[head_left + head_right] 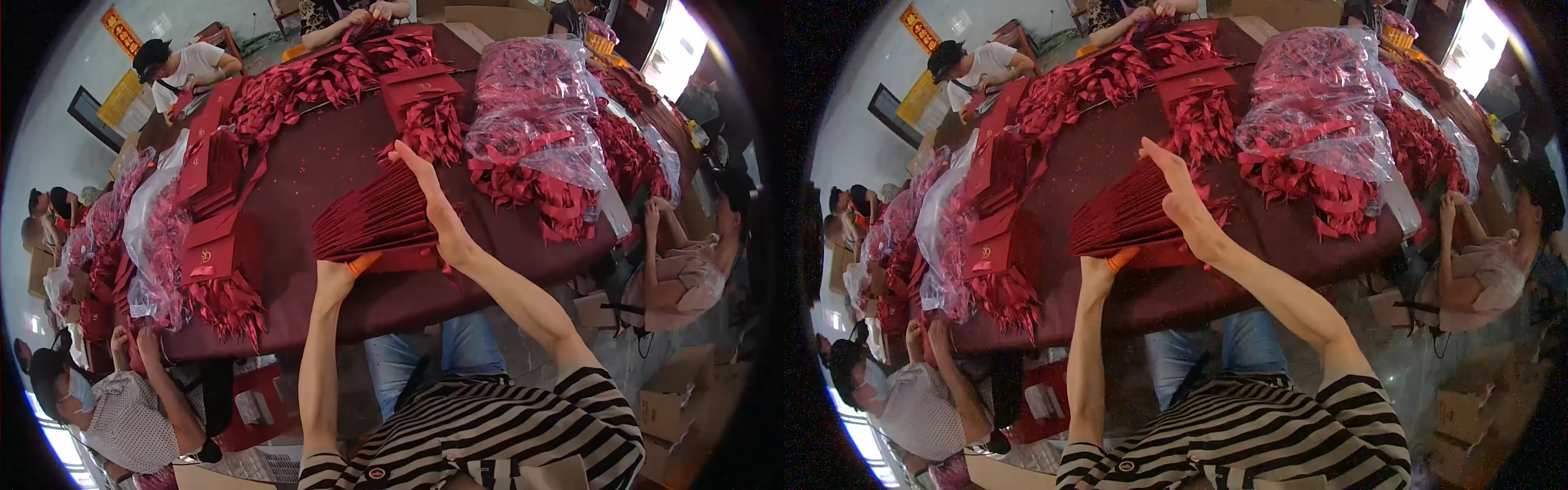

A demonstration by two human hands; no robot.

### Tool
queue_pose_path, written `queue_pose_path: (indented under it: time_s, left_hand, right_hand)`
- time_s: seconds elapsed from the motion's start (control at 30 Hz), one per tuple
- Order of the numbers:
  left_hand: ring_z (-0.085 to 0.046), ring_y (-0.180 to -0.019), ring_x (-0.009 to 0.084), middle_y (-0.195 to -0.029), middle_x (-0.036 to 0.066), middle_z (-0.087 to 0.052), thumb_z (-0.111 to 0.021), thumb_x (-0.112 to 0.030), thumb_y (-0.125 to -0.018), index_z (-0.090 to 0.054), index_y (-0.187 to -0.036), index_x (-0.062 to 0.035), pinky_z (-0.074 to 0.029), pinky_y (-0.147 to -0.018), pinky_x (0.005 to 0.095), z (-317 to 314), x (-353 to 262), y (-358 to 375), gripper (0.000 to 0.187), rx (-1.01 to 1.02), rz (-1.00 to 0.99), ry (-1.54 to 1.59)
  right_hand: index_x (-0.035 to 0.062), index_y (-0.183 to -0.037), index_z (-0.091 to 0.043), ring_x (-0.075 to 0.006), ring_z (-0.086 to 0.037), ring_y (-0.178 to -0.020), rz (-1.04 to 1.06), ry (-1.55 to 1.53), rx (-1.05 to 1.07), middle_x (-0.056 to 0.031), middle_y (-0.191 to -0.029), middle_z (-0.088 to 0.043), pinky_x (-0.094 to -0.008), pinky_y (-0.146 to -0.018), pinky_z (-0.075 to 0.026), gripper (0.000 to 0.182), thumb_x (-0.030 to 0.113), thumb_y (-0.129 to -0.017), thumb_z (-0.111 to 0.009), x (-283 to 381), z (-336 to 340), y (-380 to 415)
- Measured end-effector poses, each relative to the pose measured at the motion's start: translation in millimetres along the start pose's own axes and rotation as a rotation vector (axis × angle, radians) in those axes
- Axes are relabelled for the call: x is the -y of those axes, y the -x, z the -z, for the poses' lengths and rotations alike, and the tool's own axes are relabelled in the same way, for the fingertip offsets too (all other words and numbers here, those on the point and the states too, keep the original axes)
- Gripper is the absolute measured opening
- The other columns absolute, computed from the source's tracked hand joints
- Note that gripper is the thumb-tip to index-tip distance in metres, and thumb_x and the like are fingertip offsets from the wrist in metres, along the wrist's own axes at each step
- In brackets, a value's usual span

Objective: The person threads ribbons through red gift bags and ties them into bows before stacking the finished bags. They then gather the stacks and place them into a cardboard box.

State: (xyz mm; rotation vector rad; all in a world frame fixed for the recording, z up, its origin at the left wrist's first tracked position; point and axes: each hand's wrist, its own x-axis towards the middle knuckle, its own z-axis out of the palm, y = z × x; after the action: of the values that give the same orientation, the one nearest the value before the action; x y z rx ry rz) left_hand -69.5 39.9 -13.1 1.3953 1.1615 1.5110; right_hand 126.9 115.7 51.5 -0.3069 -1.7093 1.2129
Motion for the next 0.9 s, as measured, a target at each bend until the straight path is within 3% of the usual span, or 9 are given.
queue_pose_path:
  time_s: [0.17,0.23,0.37,0.47,0.5,0.6,0.77,0.8,0.9]
  left_hand:
    - [-0.063,-0.1,0.0206,-0.114,0.008,-0.066,-0.08,-0.001,-0.078,-0.061,-0.12,-0.0012,-0.053,-0.087,0.0344,5,-1,-1,0.046,-0.032,-0.01,0.025]
    - [-0.064,-0.1,0.0205,-0.113,0.008,-0.067,-0.08,-0.001,-0.078,-0.062,-0.119,-0.001,-0.053,-0.086,0.0343,3,-4,1,0.044,-0.028,0.015,0.014]
    - [-0.066,-0.097,0.0164,-0.108,0.008,-0.071,-0.082,-0.004,-0.077,-0.064,-0.115,-0.0002,-0.053,-0.086,0.0322,-4,-20,-9,0.042,0.03,0.006,-0.071]
    - [-0.067,-0.092,0.0147,-0.102,0.009,-0.073,-0.083,-0.007,-0.076,-0.064,-0.114,0.0008,-0.054,-0.083,0.0319,-10,-46,-24,0.044,0.138,-0.005,-0.28]
    - [-0.07,-0.091,0.0172,-0.099,0.013,-0.074,-0.083,-0.01,-0.075,-0.064,-0.114,0.0016,-0.054,-0.081,0.0321,-15,-61,-28,0.045,0.104,0.016,-0.315]
    - [-0.072,-0.095,0.0258,-0.102,0.019,-0.072,-0.082,-0.014,-0.074,-0.059,-0.126,-0.0022,-0.055,-0.081,0.0351,-10,-92,-47,0.058,0.236,-0.072,-0.633]
    - [-0.061,-0.115,0.0235,-0.126,0.015,-0.063,-0.08,-0.031,-0.079,-0.044,-0.143,-0.0075,-0.044,-0.1,0.0357,-1,-154,-61,0.077,0.362,-0.258,-0.344]
    - [-0.055,-0.121,0.0218,-0.131,0.013,-0.058,-0.068,-0.034,-0.091,-0.046,-0.142,-0.0056,-0.039,-0.104,0.0335,3,-154,-61,0.062,0.299,-0.263,0.017]
    - [-0.06,-0.108,0.02,-0.12,0.012,-0.063,-0.048,-0.011,-0.101,-0.057,-0.125,0.0021,-0.044,-0.097,0.0312,-1,-148,-35,0.029,-0.255,-0.458,-0.097]
  right_hand:
    - [0.0115,-0.154,-0.028,-0.0309,-0.018,-0.146,-0.091,0.148,0.251,-0.0146,-0.155,-0.026,-0.0471,-0.119,-0.01,0.084,0.068,-0.093,-0.043,-18,34,-4]
    - [0.0143,-0.152,-0.032,-0.0347,-0.015,-0.147,0.019,0.789,0.366,-0.0178,-0.157,-0.021,-0.0516,-0.119,-0.01,0.089,0.067,-0.085,-0.058,11,49,-18]
    - [0.0089,-0.154,-0.025,-0.0376,-0.021,-0.146,0.172,1.069,0.585,-0.0212,-0.154,-0.03,-0.0587,-0.118,-0.009,0.108,0.062,-0.073,-0.071,58,28,-38]
    - [0.0063,-0.153,-0.018,-0.0397,-0.051,-0.124,-0.056,1.21,0.768,-0.023,-0.14,-0.047,-0.05,-0.103,-0.039,0.117,0.042,-0.065,-0.085,60,18,-51]
    - [0.0032,-0.147,-0.029,-0.0383,-0.062,-0.106,-0.189,1.099,0.686,-0.0224,-0.121,-0.06,-0.0441,-0.087,-0.049,0.106,0.032,-0.063,-0.087,62,22,-59]
    - [-0.0015,-0.128,-0.047,-0.0359,-0.065,-0.099,-0.189,0.815,0.437,-0.0226,-0.103,-0.066,-0.0399,-0.086,-0.051,0.078,0.031,-0.068,-0.084,32,44,-45]
    - [-0.0034,-0.127,-0.052,-0.0234,-0.065,-0.102,-0.223,0.272,0.037,-0.013,-0.117,-0.066,-0.0334,-0.093,-0.049,0.068,0.021,-0.073,-0.085,57,57,-18]
    - [-0.0027,-0.131,-0.05,-0.0205,-0.063,-0.106,-0.347,0.163,-0.085,-0.0086,-0.122,-0.064,-0.0328,-0.095,-0.05,0.067,0.012,-0.074,-0.083,49,74,-15]
    - [0.0003,-0.133,-0.049,-0.02,-0.062,-0.11,-0.361,-0.469,-0.323,-0.0084,-0.123,-0.063,-0.0331,-0.094,-0.052,0.05,0.012,-0.089,-0.069,51,103,4]
